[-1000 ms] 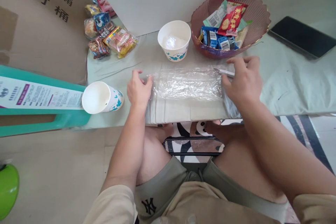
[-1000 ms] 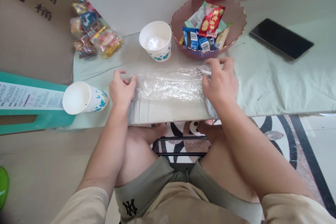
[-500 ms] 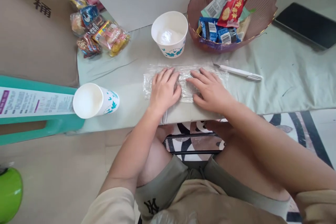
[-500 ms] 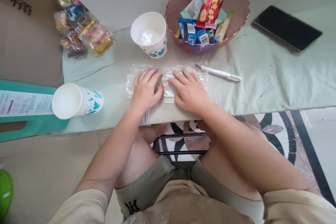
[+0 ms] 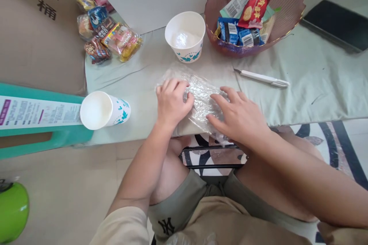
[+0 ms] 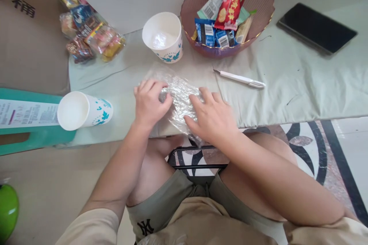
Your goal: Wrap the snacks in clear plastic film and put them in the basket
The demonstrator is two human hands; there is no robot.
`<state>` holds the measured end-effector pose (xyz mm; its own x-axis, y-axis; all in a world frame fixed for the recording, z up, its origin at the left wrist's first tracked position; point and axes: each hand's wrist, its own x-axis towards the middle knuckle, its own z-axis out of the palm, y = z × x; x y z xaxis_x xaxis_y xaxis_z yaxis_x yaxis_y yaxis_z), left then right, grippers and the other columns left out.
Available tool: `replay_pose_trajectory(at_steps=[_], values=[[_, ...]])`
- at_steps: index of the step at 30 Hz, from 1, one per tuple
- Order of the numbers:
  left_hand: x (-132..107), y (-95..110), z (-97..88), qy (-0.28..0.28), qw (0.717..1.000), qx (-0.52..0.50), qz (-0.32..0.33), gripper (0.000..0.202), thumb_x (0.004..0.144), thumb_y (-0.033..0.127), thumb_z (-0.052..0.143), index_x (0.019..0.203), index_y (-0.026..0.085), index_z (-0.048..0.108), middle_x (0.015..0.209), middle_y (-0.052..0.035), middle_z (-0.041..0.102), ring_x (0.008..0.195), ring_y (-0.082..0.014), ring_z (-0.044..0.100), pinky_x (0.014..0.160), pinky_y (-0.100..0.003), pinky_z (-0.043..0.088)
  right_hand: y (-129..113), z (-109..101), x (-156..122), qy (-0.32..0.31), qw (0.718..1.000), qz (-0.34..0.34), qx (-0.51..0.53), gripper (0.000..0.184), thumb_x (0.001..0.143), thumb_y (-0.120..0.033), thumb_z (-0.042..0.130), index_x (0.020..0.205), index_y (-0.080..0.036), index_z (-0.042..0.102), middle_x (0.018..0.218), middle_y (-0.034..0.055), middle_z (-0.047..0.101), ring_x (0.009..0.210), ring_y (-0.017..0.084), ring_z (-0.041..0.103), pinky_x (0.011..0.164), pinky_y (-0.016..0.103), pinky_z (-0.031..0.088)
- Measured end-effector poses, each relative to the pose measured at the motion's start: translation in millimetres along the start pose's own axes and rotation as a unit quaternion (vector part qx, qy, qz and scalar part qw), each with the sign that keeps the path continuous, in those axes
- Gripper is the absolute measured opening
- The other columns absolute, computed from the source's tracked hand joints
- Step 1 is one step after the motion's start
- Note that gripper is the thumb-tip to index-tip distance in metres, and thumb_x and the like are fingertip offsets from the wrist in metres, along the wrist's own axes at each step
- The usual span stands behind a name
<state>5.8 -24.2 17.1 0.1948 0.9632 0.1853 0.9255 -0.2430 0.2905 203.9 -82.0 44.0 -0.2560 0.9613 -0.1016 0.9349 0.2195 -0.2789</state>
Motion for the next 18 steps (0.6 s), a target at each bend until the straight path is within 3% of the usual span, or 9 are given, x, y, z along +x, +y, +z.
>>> replay_pose_trajectory(at_steps=[3, 5, 8, 11, 14, 18], values=[[-2, 1, 0.8, -0.062, 0.998, -0.015, 0.016, 0.027, 0.088, 0.02, 0.059, 0.111, 0.024, 0.073, 0.124, -0.01, 0.073, 0.121, -0.0315, 0.064, 0.107, -0.051, 0.045, 8, -6, 0, -0.025, 0.999, -0.023, 0.037, 0.042, 0.099, -0.036, 0.046, 0.129, -0.016, 0.069, 0.125, 0.0177, 0.071, 0.097, 0.035, 0.071, 0.075, 0.047, 0.058], [1, -3, 1.0, -0.091, 0.995, -0.033, 0.032, 0.035, 0.086, 0.016, 0.058, 0.117, 0.026, 0.071, 0.133, -0.0083, 0.071, 0.128, -0.0302, 0.062, 0.115, -0.052, 0.04, 24, -7, 3, -0.014, 0.991, -0.105, 0.079, 0.041, 0.097, -0.025, 0.045, 0.129, -0.015, 0.069, 0.119, 0.0157, 0.072, 0.103, 0.033, 0.07, 0.088, 0.048, 0.058], [6, -10, 0.3, -0.111, 0.991, -0.054, 0.046, 0.04, 0.087, 0.013, 0.055, 0.122, 0.027, 0.07, 0.143, -0.0065, 0.069, 0.137, -0.0281, 0.06, 0.125, -0.055, 0.029, 46, -6, 4, -0.005, 0.962, -0.249, 0.112, 0.05, 0.089, -0.025, 0.058, 0.139, -0.021, 0.064, 0.149, 0.0149, 0.06, 0.141, 0.04, 0.052, 0.113, 0.06, 0.045], [8, -16, 0.1, -0.116, 0.99, -0.066, 0.047, 0.039, 0.09, 0.014, 0.053, 0.123, 0.026, 0.07, 0.146, -0.0062, 0.068, 0.144, -0.0273, 0.056, 0.127, -0.056, 0.026, 48, 0, -3, -0.055, 0.951, -0.294, 0.08, 0.083, 0.077, -0.035, 0.081, 0.154, -0.031, 0.051, 0.173, 0.014, 0.032, 0.159, 0.048, 0.024, 0.12, 0.073, 0.03], [6, -20, 2.8, -0.115, 0.99, -0.072, 0.046, 0.034, 0.092, 0.017, 0.052, 0.12, 0.025, 0.07, 0.147, -0.0059, 0.068, 0.148, -0.0277, 0.052, 0.127, -0.058, 0.027, 30, 12, -10, -0.076, 0.951, -0.298, 0.034, 0.099, 0.069, -0.026, 0.089, 0.158, -0.034, 0.047, 0.176, 0.014, 0.025, 0.161, 0.046, 0.022, 0.125, 0.071, 0.024], [3, -27, 4.9, -0.066, 0.993, -0.061, 0.079, 0.03, 0.091, 0.019, 0.053, 0.113, 0.025, 0.072, 0.15, -0.0065, 0.065, 0.151, -0.0308, 0.048, 0.126, -0.06, 0.029, 10, 29, -15, -0.065, 0.951, -0.302, -0.013, 0.092, 0.071, -0.017, 0.085, 0.155, -0.033, 0.051, 0.175, 0.0135, 0.027, 0.16, 0.046, 0.026, 0.123, 0.074, 0.024]])
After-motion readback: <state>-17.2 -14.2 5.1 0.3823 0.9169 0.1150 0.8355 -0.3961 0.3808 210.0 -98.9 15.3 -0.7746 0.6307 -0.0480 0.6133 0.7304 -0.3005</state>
